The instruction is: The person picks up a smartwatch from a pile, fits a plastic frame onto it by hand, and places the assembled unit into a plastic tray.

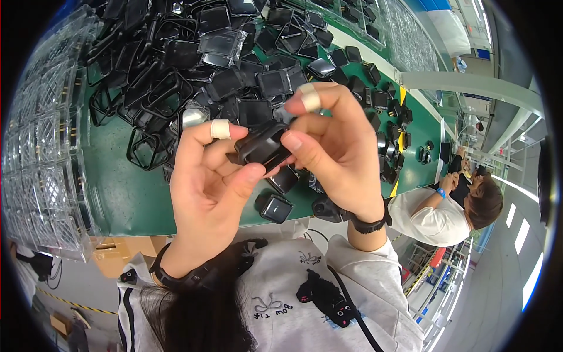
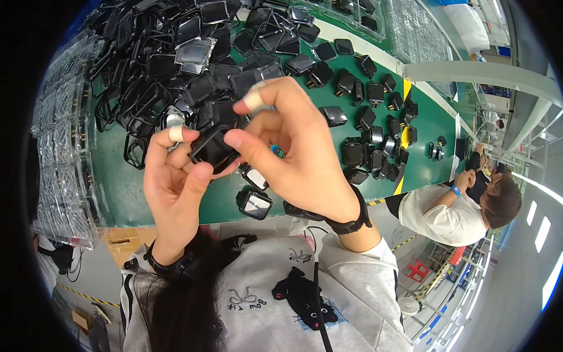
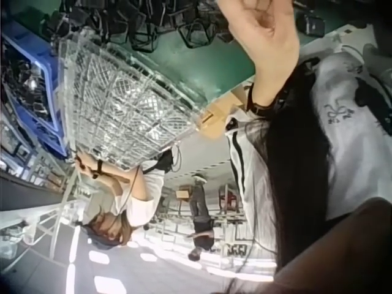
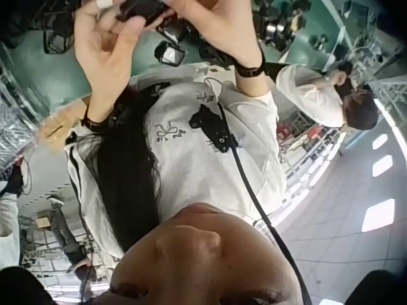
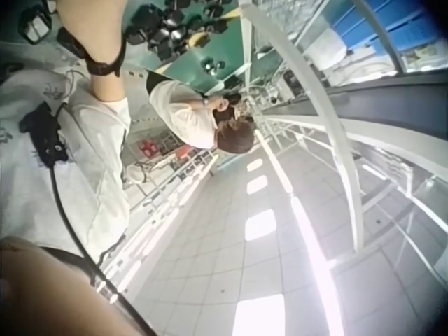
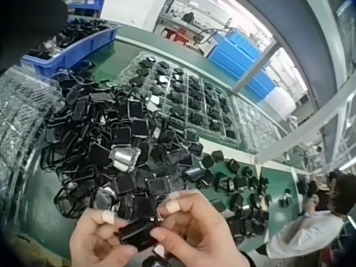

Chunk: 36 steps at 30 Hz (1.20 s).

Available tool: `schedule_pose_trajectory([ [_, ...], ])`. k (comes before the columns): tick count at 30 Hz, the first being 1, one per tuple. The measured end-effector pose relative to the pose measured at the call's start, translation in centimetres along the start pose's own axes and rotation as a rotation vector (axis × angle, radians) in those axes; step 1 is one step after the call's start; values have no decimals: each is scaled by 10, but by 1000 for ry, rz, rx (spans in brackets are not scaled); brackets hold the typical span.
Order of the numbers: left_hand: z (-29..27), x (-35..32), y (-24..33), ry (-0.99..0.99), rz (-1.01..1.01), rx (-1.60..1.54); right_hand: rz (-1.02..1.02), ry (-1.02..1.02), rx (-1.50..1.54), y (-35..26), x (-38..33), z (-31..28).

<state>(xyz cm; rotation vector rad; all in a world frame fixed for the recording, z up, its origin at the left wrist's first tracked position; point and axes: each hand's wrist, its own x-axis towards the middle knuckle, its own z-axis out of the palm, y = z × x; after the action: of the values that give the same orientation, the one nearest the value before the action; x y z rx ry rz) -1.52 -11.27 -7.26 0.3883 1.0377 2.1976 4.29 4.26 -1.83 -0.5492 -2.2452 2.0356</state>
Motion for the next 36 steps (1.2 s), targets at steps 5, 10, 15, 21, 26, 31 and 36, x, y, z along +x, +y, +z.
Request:
schedule_pose_trajectory([
  [5,-1,-5,-5,94,-18,-1,-177,-116,-104,20,5,-7],
  [10,-8,-3,-6,125,-28,-78,-185,-246,-66,22,22,-9],
  [15,-21,-4,-10,103,12,29,-46,-204,123,17,26,0],
  [21,-12,-3,-8,122,28,37,-83,-215,23,22,27,-5],
  [26,-9,3,-3,209,57,33,-440,40,-771,17,52,-24],
  [31,-13,5,-1,230,51,64,-546,-18,-933,33,62,-35],
  [36,-15,3,-3,213,53,43,-510,27,-839,0,29,-55],
])
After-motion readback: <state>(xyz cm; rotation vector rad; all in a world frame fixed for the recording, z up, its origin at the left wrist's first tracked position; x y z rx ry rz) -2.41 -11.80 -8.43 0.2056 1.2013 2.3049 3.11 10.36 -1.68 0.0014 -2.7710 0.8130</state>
